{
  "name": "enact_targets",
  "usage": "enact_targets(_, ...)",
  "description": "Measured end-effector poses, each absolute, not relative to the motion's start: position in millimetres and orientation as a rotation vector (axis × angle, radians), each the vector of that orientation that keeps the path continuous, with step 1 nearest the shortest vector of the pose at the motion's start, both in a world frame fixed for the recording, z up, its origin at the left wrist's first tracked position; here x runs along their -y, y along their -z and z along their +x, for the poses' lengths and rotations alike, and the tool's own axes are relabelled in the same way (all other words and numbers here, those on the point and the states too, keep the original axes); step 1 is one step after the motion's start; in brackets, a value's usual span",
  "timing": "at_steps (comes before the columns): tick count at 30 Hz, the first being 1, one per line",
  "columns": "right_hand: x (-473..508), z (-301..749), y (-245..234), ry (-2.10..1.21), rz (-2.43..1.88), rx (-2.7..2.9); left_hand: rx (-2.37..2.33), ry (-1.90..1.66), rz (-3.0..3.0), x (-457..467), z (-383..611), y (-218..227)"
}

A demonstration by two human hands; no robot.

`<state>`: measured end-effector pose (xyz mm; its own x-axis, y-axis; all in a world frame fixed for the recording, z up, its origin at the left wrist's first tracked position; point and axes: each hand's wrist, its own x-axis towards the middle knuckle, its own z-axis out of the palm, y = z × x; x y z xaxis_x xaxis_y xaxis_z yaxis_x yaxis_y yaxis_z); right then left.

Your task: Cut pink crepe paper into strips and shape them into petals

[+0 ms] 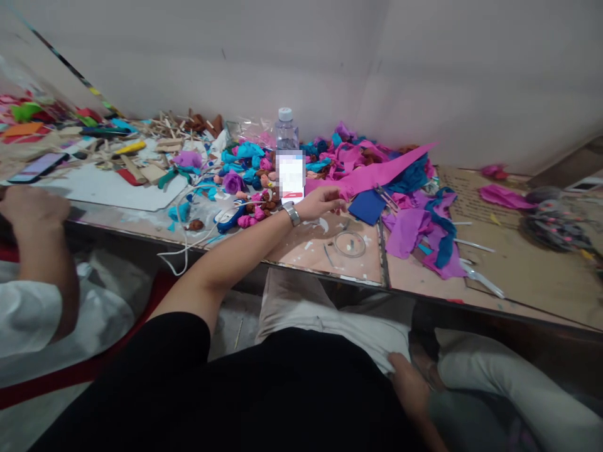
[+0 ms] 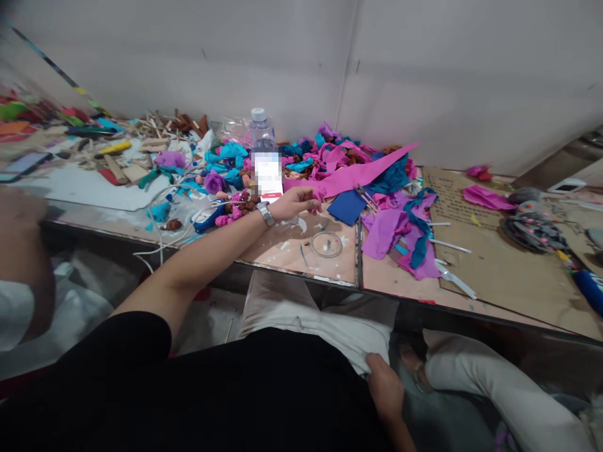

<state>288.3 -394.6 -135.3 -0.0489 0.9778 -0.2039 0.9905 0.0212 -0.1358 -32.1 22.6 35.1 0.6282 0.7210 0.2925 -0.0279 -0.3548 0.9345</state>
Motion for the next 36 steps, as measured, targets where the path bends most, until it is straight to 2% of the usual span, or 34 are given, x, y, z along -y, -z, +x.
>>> enact_targets(4,379.4,290.5,113.3,0.77,2.054,-2.13,-0.566,-0.85,1.797,-20.7,-32.2,-38.5)
enact_targets(7,352.8,291.8,69.3,1.076,1.76,-2.331,-0.55,-0.835,1.821,-20.6,-32.5,-38.3)
enact_targets(9,325.0,287.4,29.1,1.159,1.7,-2.473,-0.552,-0.828,1.831,-20.7,-32.8,-37.9)
enact_targets(12,265.9,270.5,-30.5,1.082,1.679,-2.815,-0.57,-0.84,1.842,-19.6,-33.0,-38.7)
enact_targets(16,157.2,235.2,-76.9,0.685,1.796,-3.186,-0.6,-0.827,1.875,-15.9,-33.3,-40.5)
enact_targets(20,51.9,203.5,-81.3,0.495,1.75,-3.363,-0.653,-0.829,1.913,-14.2,-34.2,-39.3)
enact_targets(25,3.5,192.3,-59.1,0.653,1.266,-3.587,-0.696,-0.8,1.94,-17.5,-36.1,-36.2)
enact_targets(30,13.1,195.2,-39.5,0.626,1.41,-3.655,-0.714,-0.705,2.018,-18.8,-37.5,-34.8)
enact_targets(36,16.1,192.0,-38.3,0.507,1.595,-3.595,-0.857,-0.716,2.204,-17.2,-40.3,-38.4)
